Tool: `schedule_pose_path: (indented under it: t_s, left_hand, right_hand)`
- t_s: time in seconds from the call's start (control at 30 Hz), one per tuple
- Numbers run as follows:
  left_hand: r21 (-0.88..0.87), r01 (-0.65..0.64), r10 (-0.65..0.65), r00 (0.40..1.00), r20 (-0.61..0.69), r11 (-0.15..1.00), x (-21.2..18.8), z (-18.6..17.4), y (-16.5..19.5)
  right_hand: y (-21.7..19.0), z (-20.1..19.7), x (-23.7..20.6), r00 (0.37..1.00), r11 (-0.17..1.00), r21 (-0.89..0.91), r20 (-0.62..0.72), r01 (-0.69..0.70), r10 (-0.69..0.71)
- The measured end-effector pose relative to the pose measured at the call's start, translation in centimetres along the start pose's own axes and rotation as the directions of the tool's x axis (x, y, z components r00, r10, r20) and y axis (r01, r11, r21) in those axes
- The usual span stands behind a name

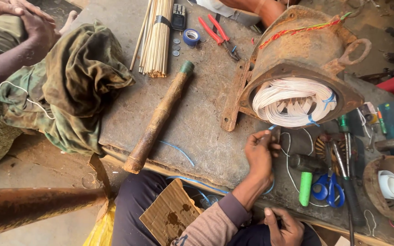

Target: The person sits on the ground at a workbench and secures a coil of white wire on a wooden winding form using blue plastic strapping. They thread and tighten the strap by hand around the coil, tap it with a hammer, and cut the excess strap with scissors.

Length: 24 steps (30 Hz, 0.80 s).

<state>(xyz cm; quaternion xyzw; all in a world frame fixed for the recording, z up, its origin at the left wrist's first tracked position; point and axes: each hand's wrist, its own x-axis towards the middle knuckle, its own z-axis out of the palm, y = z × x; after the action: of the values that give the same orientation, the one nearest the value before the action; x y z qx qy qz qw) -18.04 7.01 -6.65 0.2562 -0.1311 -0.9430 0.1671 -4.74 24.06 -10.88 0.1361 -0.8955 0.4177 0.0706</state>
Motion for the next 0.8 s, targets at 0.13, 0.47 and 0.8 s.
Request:
schedule_pose_path:
  t_s: [0.13, 0.47, 0.8]
  left_hand:
    - [0.060, 0.035, -0.039, 0.997, 0.073, 0.998, -0.2, 0.9, -0.2]
    - [0.629, -0.529, 0.252, 0.841, 0.479, 0.569, 0.5, 0.2, 1.0]
    - [0.270, 0.220, -0.297, 0.911, 0.286, 0.937, 0.4, -2.1, 1.8]
  right_hand:
    - [-1.0, 0.5, 0.4, 0.999, 0.999, 0.043, -0.038, -0.029, 0.030]
    - [0.7, 0.1, -0.5, 0.996, 0.993, 0.104, -0.067, -0.051, 0.058]
    - [-3.5, 1.2, 2.6, 0.955, 0.948, 0.242, -0.159, -0.207, 0.249]
